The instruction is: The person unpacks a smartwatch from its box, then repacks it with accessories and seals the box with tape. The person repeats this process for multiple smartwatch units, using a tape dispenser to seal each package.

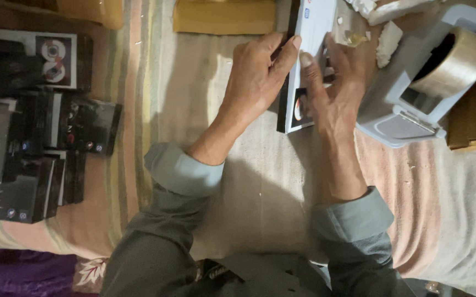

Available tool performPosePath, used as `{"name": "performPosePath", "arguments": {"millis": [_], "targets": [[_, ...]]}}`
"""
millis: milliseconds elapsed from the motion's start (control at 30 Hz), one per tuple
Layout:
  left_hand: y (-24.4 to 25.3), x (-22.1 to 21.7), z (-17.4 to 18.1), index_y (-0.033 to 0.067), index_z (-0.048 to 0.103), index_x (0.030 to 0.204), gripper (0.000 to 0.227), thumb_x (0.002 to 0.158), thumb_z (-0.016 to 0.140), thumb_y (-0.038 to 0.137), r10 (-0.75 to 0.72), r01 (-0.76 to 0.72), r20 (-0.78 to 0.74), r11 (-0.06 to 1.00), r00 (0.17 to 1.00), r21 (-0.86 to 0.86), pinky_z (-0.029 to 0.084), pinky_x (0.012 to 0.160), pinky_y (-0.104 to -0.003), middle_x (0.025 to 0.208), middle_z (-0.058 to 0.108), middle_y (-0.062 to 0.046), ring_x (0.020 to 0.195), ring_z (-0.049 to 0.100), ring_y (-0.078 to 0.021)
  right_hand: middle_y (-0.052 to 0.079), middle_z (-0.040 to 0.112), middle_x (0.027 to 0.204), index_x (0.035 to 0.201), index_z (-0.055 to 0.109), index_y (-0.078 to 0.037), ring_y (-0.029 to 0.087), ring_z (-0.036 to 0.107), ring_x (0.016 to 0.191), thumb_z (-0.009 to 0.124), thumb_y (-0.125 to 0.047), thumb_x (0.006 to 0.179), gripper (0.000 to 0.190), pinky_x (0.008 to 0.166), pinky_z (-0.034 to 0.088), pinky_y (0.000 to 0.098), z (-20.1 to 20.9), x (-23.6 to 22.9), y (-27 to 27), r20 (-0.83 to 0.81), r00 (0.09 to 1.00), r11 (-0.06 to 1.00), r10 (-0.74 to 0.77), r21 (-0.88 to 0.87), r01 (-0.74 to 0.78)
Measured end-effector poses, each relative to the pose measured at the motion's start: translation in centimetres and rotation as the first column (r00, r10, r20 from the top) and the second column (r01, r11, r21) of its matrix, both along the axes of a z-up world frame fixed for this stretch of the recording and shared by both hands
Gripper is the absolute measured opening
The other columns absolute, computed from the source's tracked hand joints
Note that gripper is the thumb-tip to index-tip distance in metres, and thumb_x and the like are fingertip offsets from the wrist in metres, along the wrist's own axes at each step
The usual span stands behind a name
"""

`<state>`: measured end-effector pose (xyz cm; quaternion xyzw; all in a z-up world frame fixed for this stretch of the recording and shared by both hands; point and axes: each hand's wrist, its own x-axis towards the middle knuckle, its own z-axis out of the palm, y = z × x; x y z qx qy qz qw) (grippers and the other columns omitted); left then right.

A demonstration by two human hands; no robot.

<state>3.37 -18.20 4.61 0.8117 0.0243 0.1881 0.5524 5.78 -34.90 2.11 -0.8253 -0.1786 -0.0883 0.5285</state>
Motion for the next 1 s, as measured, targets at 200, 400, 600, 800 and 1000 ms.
{"name": "performPosePath", "arguments": {"millis": [200,400,600,800,1000], "targets": [[-0.7,-0.9,1.1,-0.0001,0.071,0.1,0.03,0.103,0.062,0.028,-0.052,0.054,0.055,0.998,0.997,-0.036,0.055,0.058,-0.029,0.075,0.072,-0.01,0.063,0.071,-0.0122,0.023,0.069,0.119,0.139,0.055,0.017,0.03,0.074,0.103,0.077,-0.025,0.094,0.066,0.084,0.063,0.0375,0.3,1.2,-0.9,-0.044,0.992,0.993,0.114,-0.023,-0.115],[1.0,0.5,-1.0,0.0054,0.064,0.105,0.035,0.1,0.066,0.04,-0.07,0.099,0.145,0.974,0.987,-0.203,0.063,0.075,-0.025,0.093,0.073,-0.005,0.08,0.075,-0.01,0.024,0.068,0.105,0.137,0.062,0.017,0.031,0.066,0.093,0.049,-0.04,0.096,0.071,0.085,0.053,0.0443,-0.3,1.2,-1.6,-0.309,0.906,0.86,0.291,0.499,-0.106],[2.4,3.0,-5.0,-0.005,0.039,0.137,0.086,0.082,0.075,0.051,-0.31,0.238,0.018,0.691,0.951,-0.682,0.068,0.068,-0.029,0.112,0.063,-0.02,0.094,0.078,-0.0191,0.014,0.072,0.114,0.13,0.057,0.007,0.024,0.071,0.104,0.046,-0.033,0.095,0.054,0.097,0.059,0.0373,-1.0,1.9,-1.0,-0.466,0.766,0.687,0.443,0.726,0.044],[2.3,2.0,-2.8,-0.0078,0.046,0.142,0.088,0.081,0.078,0.047,-0.369,0.238,-0.054,0.697,0.928,-0.677,0.062,0.083,-0.04,0.114,0.066,-0.024,0.101,0.071,-0.0305,0.016,0.069,0.093,0.112,0.068,0.004,0.021,0.066,0.078,0.063,-0.012,0.096,0.023,0.073,0.055,0.0353,0.5,1.3,-1.6,-0.343,0.937,0.944,0.07,0.328,0.05],[2.2,-1.9,0.9,0.0101,0.044,0.154,0.087,0.086,0.089,0.042,-0.205,0.196,0.032,0.963,0.978,0.186,0.054,0.114,-0.045,0.144,0.057,-0.02,0.134,0.062,-0.0303,0.013,0.064,0.082,0.103,0.072,0.005,0.019,0.058,0.063,0.066,-0.004,0.093,0.014,0.053,0.045,0.0326,4.2,-1.8,-4.1,0.295,0.938,0.899,-0.182,-0.336,0.28]]}}
